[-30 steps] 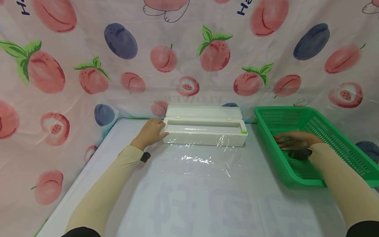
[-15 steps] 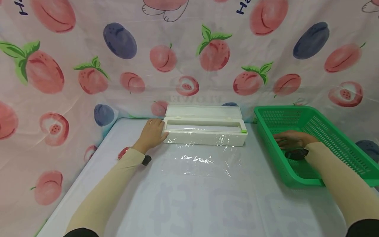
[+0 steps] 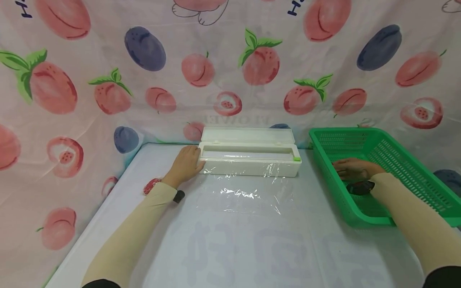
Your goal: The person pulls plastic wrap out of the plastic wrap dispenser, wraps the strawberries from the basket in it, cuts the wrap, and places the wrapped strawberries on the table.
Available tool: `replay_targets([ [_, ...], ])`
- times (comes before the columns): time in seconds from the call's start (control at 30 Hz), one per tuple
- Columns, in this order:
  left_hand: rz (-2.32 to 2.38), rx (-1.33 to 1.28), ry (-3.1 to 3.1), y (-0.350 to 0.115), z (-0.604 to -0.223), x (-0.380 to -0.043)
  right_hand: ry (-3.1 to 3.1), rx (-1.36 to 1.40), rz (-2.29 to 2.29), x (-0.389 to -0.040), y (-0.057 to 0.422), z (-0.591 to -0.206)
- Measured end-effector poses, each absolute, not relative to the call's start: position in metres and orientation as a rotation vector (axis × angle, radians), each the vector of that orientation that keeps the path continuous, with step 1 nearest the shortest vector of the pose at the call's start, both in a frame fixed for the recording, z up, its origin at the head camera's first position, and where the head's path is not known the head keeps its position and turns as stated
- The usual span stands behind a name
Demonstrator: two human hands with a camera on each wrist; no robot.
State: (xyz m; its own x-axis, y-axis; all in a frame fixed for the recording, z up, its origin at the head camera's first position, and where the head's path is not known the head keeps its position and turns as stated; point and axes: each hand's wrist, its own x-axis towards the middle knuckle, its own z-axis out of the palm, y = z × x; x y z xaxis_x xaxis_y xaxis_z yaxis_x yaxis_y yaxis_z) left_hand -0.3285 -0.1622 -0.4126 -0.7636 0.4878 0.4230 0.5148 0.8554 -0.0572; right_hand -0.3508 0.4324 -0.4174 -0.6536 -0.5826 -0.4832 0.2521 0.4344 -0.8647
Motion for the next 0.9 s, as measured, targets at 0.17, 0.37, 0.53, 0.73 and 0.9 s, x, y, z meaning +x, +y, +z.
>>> replay_targets([
  [0.17, -0.094, -0.742, -2.596, -0.163, -0.412, -0.328, 2.059, -0.129, -1.252, -0.342, 0.416, -0.411],
  [0.37, -0.077, -0.752, -2.585, -0.164, -0.413, -0.328, 2.034, -0.135, -1.261, -0.34, 0.415, -0.405],
  [0.53, -0.073, -0.762, -2.566, -0.165, -0.413, -0.329, 1.973, -0.123, -1.241, -0.338, 0.423, -0.396],
  [0.73, -0.065, -0.771, -2.552, -0.165, -0.412, -0.329, 1.997, -0.117, -1.257, -0.339, 0.444, -0.389],
  [0.9, -0.074, -0.781, -2.543, -0.165, -0.412, -0.329, 1.992, -0.139, -1.294, -0.336, 0.457, -0.38],
])
